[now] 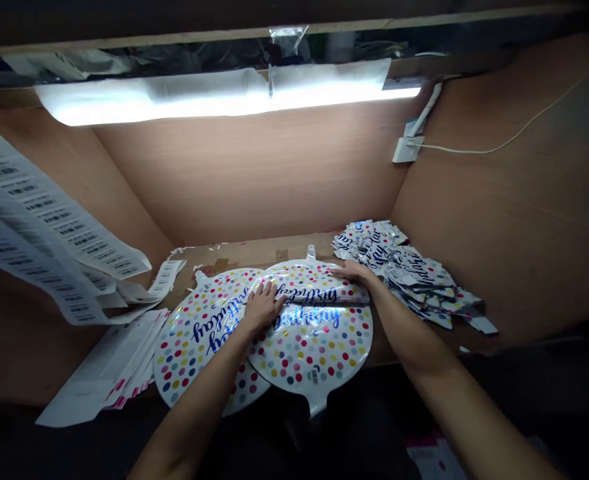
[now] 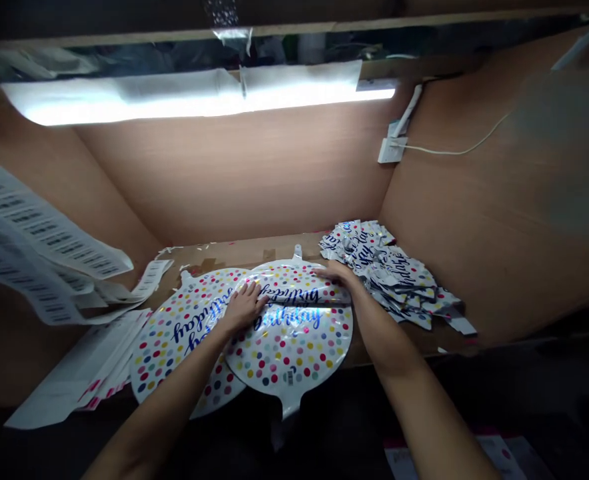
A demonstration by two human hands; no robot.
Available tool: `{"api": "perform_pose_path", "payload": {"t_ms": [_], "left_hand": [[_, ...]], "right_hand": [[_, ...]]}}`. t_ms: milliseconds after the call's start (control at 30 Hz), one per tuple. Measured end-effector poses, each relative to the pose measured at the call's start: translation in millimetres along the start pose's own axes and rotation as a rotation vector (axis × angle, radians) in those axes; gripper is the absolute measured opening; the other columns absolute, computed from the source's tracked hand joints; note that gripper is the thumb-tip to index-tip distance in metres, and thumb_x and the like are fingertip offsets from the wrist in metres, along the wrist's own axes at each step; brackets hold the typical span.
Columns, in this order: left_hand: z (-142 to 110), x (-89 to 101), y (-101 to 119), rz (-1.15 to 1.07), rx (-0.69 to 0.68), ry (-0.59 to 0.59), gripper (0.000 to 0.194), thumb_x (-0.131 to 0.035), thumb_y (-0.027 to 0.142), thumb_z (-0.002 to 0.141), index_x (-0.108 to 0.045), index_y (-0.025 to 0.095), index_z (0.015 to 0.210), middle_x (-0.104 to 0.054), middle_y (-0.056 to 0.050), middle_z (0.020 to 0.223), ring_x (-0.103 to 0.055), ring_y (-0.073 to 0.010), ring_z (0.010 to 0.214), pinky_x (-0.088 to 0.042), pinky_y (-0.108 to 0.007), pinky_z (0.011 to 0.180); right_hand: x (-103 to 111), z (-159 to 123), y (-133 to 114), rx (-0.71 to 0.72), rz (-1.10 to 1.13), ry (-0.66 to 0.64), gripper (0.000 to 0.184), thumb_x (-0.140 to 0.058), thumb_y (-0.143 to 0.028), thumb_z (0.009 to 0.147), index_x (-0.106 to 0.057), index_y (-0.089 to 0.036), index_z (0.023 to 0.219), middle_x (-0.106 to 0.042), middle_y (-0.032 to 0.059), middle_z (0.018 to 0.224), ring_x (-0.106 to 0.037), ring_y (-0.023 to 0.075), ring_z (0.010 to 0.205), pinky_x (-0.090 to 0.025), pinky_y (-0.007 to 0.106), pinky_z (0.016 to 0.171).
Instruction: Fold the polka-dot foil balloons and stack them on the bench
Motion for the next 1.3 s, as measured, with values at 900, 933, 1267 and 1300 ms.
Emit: {"api": "perform_pose_path", "payload": {"t_ms": [900, 933, 1267, 1300], "left_hand": [[-9.8, 22.7, 122.7, -0.195, -0.262, -0.337, 0.020, -0.073, 0.037, 0.083, -0.070, 0.019, 0.089, -0.072, -0.007, 0.092, -0.067, -0.0222, 0.086, -0.049, -0.028, 0.074], [-17.7, 45.3, 127.6, -0.182, -0.343, -0.212, 0.013, -0.066, 0.032, 0.089, -0.069, 0.019, 0.090, -0.072, -0.007, 0.095, -0.066, -0.0213, 0.088, -0.049, -0.029, 0.075], [-162.4, 71.7, 98.7, -0.115, -0.764, 0.231, 0.018, -0.051, 0.012, 0.099, -0.066, 0.021, 0.104, -0.070, -0.011, 0.120, -0.063, -0.0249, 0.114, -0.053, -0.041, 0.096], [-168.0, 53.0, 89.3, -0.129, -0.731, 0.182, 0.020, -0.051, 0.011, 0.098, -0.066, 0.021, 0.107, -0.070, -0.011, 0.122, -0.063, -0.0253, 0.116, -0.053, -0.041, 0.098]], "right_hand": [[1.6, -160.6, 78.2, 0.127, -0.273, 0.492, 0.068, -0.071, -0.047, 0.092, -0.050, -0.012, 0.147, -0.060, 0.0243, 0.142, -0.056, 0.0367, 0.134, -0.044, 0.047, 0.109], [17.7, -155.8, 63.9, 0.219, -0.237, 0.506, 0.079, -0.074, -0.046, 0.090, -0.042, -0.013, 0.155, -0.052, 0.0236, 0.153, -0.048, 0.0361, 0.143, -0.038, 0.049, 0.116], [-35.0, -210.7, -22.0, 0.869, -0.127, 0.146, 0.029, -0.047, -0.013, 0.100, -0.073, -0.021, 0.110, -0.072, 0.0114, 0.130, -0.065, 0.0259, 0.123, -0.041, 0.049, 0.115], [-57.4, -216.6, -15.1, 0.883, -0.120, 0.130, 0.030, -0.048, -0.011, 0.098, -0.074, -0.020, 0.108, -0.072, 0.0124, 0.128, -0.066, 0.0263, 0.121, -0.044, 0.049, 0.111]]}}
Point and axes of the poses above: each hand's wrist, its own z-axis towards the middle knuckle, its own x-axis out of the back of the hand, y = z × x, the point moved 10 cm from there along z, towards the middle knuckle
